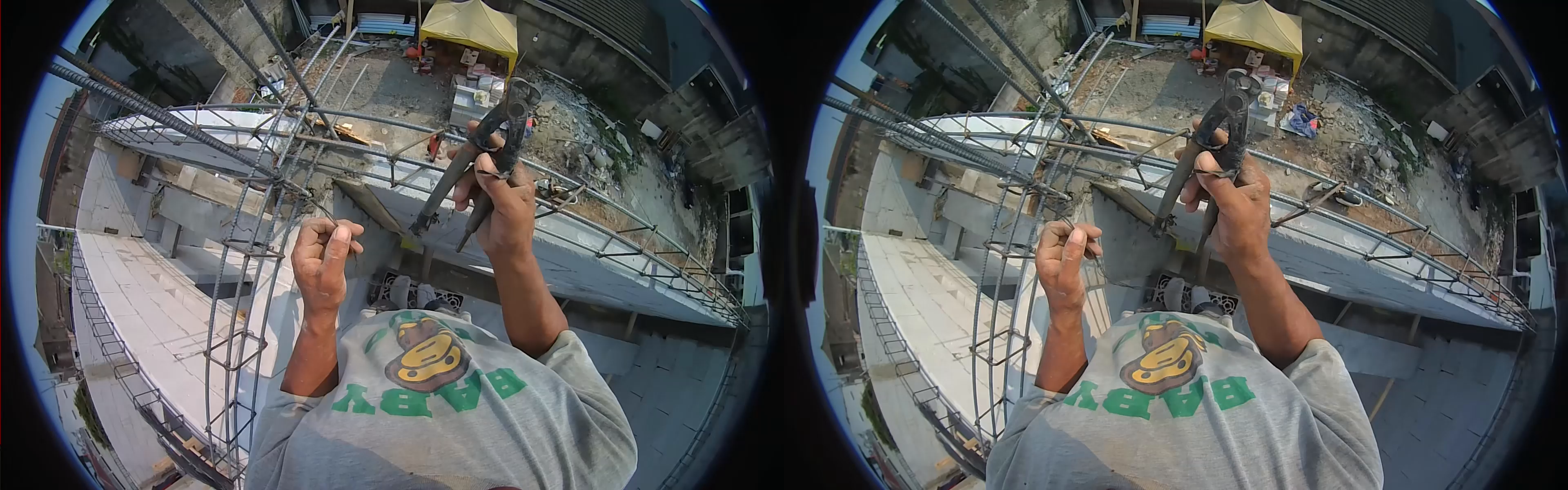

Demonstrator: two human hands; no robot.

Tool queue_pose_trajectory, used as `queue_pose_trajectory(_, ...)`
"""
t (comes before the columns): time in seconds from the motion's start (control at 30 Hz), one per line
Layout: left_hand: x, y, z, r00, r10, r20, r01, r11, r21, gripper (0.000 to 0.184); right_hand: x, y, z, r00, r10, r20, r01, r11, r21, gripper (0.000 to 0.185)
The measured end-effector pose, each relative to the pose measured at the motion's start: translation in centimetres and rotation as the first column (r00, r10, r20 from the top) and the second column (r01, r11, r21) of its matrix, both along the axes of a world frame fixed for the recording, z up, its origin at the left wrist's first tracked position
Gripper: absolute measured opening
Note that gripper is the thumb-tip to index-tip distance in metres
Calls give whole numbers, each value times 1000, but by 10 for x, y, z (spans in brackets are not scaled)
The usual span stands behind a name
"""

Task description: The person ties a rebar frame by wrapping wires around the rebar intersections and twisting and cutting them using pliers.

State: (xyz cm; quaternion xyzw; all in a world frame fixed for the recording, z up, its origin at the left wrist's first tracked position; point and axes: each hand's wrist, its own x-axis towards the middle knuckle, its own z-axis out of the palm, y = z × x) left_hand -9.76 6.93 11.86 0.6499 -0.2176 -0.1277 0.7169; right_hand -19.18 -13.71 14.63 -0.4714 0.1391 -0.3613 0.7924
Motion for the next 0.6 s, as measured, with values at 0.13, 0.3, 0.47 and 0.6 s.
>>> queue_pose_trajectory(0.13,16,15,2,989,150,9,-150,986,69,23,-29,-35,35,966,-253,54,258,944,-206,36)
queue_pose_trajectory(0.3,24,14,2,981,191,-32,-186,976,111,28,-45,-46,49,846,-533,20,501,782,-370,31)
queue_pose_trajectory(0.47,16,-1,5,995,98,8,-98,981,166,28,-48,-62,30,843,-358,-401,182,892,-413,33)
queue_pose_trajectory(0.6,6,-9,6,998,70,7,-70,983,171,27,-46,-67,0,862,-200,-466,60,953,-298,28)
